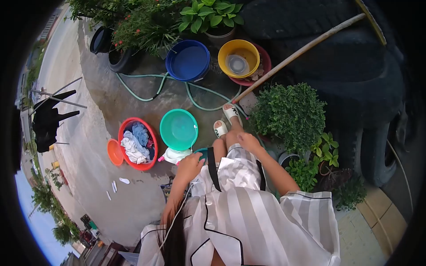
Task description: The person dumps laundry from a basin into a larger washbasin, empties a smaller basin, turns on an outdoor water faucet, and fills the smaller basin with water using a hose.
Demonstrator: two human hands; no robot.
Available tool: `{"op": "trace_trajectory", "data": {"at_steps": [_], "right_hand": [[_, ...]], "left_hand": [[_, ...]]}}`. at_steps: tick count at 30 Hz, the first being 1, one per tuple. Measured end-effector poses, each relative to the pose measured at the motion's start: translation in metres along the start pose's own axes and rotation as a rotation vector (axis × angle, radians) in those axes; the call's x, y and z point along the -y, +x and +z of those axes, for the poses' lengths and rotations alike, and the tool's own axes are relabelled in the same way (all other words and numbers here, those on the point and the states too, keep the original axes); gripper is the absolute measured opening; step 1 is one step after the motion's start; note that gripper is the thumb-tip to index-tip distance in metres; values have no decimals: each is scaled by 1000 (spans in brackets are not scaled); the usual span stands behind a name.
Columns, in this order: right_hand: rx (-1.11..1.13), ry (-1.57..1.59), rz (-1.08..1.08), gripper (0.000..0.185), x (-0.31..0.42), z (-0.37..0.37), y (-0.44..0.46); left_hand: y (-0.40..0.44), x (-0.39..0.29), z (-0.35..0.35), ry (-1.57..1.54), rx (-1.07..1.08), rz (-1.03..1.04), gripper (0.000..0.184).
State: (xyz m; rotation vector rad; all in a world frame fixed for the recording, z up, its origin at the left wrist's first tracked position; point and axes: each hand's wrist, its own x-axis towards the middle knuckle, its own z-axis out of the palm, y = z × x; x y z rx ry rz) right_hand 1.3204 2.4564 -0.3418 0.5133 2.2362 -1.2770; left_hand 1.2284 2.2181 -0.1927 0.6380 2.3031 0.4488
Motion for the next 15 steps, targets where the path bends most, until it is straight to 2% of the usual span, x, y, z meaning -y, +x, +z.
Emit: {"op": "trace_trajectory", "data": {"at_steps": [1, 4, 7, 9, 11, 12, 13, 14, 15], "right_hand": [[31, 39, 2, 21, 3, -2, 17], [-2, -14, 17, 20, -28, 23, 84], [4, 44, 100, 18, -62, 52, 159], [24, 42, 174, 19, -91, 84, 207], [25, 43, 216, 20, -121, 116, 259], [20, 41, 237, 20, -135, 129, 286], [42, 282, 318, 19, -117, 131, 303], [17, 347, 419, 19, -126, 147, 325], [-14, 416, 515, 19, -136, 163, 348]], "left_hand": [[-4, 17, 2, -77, -65, -54, 23], [-4, 67, 13, -417, 41, -327, 29], [2, 97, 21, -688, 184, -303, 32], [-1, 120, 52, -822, 317, -227, 32], [-18, 137, 95, -822, 568, -370, 38], [-38, 137, 120, -793, 531, -360, 37], [-57, 137, 145, -763, 494, -351, 37], [-77, 137, 170, -732, 456, -343, 37], [-85, 144, 196, -841, 664, -437, 38]]}}
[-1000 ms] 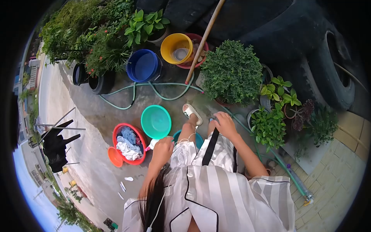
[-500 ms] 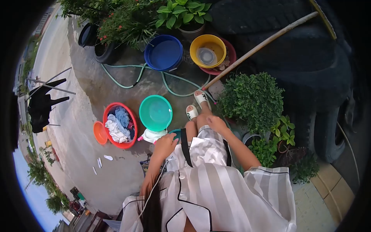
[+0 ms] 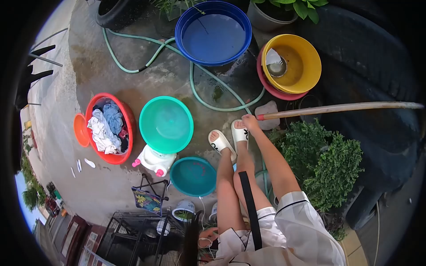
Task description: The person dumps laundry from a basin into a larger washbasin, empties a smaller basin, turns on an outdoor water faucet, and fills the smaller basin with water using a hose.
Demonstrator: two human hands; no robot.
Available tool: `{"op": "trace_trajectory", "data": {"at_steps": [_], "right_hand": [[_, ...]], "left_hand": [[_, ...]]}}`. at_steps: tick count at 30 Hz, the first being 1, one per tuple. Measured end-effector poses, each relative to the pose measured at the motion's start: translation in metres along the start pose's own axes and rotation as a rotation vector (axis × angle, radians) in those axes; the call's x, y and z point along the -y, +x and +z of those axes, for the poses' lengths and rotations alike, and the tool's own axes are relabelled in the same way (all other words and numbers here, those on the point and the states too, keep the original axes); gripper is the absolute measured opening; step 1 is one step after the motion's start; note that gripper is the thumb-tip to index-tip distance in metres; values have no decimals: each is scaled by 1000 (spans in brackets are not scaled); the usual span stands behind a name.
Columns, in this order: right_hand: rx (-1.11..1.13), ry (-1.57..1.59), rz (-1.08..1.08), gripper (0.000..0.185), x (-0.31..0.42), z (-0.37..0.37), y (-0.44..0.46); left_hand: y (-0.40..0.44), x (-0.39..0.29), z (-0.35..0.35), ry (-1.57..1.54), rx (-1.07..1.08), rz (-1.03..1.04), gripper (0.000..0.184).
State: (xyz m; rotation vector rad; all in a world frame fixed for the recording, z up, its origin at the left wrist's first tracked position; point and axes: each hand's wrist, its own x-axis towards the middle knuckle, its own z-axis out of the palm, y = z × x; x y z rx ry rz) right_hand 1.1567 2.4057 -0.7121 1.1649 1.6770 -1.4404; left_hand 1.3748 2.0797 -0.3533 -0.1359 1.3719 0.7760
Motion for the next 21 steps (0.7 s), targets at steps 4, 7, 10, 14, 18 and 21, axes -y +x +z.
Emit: {"op": "trace_trajectory", "data": {"at_steps": [4, 7, 10, 14, 18, 21], "right_hand": [[-166, 43, 202, 33, -52, 27, 157], [-602, 35, 228, 50, -46, 52, 193], [-932, -31, 356, 56, -65, 54, 242], [-1102, 81, 389, 46, -77, 27, 294], [-984, 133, 346, 45, -103, -7, 325], [-767, 174, 152, 43, -116, -27, 322]], "left_hand": [[97, 48, -5, -284, 40, -198, 40], [179, 57, -34, -393, -176, -200, 40], [224, 64, -55, -486, -311, -219, 40], [258, 74, -72, -566, -400, -262, 40], [275, 75, -78, -637, -465, -297, 40], [270, 70, -78, -672, -507, -309, 40]]}}
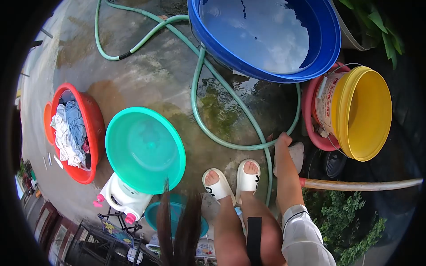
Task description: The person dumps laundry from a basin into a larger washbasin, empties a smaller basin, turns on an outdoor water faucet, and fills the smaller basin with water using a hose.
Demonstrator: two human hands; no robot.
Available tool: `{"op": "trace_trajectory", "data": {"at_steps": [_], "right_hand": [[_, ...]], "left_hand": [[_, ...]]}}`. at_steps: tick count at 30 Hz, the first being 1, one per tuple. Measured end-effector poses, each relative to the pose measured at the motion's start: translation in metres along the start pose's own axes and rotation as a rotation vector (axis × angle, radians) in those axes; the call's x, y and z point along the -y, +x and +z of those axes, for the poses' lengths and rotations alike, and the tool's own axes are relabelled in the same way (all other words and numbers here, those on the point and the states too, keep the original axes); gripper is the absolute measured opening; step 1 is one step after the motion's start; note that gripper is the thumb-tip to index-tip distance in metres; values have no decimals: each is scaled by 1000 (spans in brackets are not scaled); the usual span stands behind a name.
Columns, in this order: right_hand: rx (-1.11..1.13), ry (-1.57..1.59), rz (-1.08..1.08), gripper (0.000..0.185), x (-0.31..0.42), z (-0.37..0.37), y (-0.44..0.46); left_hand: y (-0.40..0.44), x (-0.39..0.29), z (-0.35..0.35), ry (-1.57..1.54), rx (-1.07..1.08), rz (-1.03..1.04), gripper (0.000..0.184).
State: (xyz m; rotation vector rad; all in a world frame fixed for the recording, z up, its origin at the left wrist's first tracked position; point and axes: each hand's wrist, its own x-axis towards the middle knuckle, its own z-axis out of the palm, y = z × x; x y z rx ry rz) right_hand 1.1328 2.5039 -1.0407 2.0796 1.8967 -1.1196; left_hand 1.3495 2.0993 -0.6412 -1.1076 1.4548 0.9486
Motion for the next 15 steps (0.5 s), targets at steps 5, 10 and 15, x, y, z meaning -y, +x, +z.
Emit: {"op": "trace_trajectory", "data": {"at_steps": [5, 10, 15], "right_hand": [[-168, 277, -144, 34, -3, -11, -40], [216, 849, 113, 30, 58, -77, -185], [369, 785, 82, 21, 111, -117, -264]], "left_hand": [[-45, -7, -2, -59, -66, 51, 40], [-123, -18, -17, -115, -173, 175, 40], [-191, -40, -41, -102, -343, 426, 40]]}}
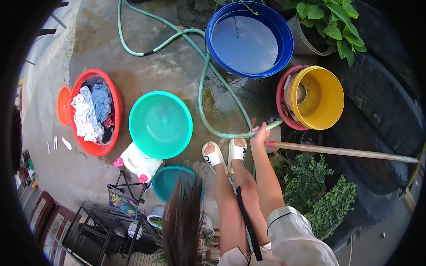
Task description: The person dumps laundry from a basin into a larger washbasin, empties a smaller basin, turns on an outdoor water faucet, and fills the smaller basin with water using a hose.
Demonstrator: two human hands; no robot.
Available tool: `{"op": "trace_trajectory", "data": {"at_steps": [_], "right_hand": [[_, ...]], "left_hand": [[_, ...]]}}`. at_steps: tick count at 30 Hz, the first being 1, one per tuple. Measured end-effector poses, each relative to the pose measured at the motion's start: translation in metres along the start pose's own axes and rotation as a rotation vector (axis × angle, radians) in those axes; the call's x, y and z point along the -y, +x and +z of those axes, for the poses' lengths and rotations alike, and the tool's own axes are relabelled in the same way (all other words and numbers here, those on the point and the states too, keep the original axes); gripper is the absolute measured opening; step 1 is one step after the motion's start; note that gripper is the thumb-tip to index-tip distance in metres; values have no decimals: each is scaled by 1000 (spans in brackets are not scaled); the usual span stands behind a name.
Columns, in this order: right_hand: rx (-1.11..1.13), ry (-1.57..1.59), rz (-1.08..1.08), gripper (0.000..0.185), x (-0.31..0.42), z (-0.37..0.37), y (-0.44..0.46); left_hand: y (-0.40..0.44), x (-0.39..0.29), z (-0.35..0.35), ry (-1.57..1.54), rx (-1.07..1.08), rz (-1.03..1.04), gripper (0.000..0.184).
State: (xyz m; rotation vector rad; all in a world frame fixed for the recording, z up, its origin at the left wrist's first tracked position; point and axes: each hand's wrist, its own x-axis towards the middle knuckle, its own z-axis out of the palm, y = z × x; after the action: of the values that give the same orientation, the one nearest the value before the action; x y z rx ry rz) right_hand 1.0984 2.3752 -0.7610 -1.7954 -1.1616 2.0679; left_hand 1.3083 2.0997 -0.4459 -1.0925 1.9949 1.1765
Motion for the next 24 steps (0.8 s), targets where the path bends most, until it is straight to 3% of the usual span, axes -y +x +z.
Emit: {"op": "trace_trajectory", "data": {"at_steps": [3, 6, 11, 15, 18, 21, 22, 24], "right_hand": [[25, -84, -86, 21, 19, 25, -30], [150, -213, -136, 16, 32, 32, -45], [255, -388, -232, 11, 49, 31, -84], [270, -488, -278, 11, 52, 23, -111], [306, -514, -288, 11, 49, 15, -126], [335, -534, -264, 13, 47, 0, -133], [362, -525, -235, 13, 49, -6, -135], [422, -589, -191, 14, 55, -17, -140]], "left_hand": [[22, -24, 0, 85, -50, 269, 40], [95, -35, 33, 257, 52, 652, 45], [178, -99, 95, 466, 84, 937, 62], [193, -125, 151, 355, 438, 647, 83], [184, -129, 183, 342, 594, 531, 80], [180, -108, 196, -48, 892, 420, 72], [170, -104, 196, -152, 781, 525, 57], [153, -102, 195, -136, 868, 334, 50]]}}
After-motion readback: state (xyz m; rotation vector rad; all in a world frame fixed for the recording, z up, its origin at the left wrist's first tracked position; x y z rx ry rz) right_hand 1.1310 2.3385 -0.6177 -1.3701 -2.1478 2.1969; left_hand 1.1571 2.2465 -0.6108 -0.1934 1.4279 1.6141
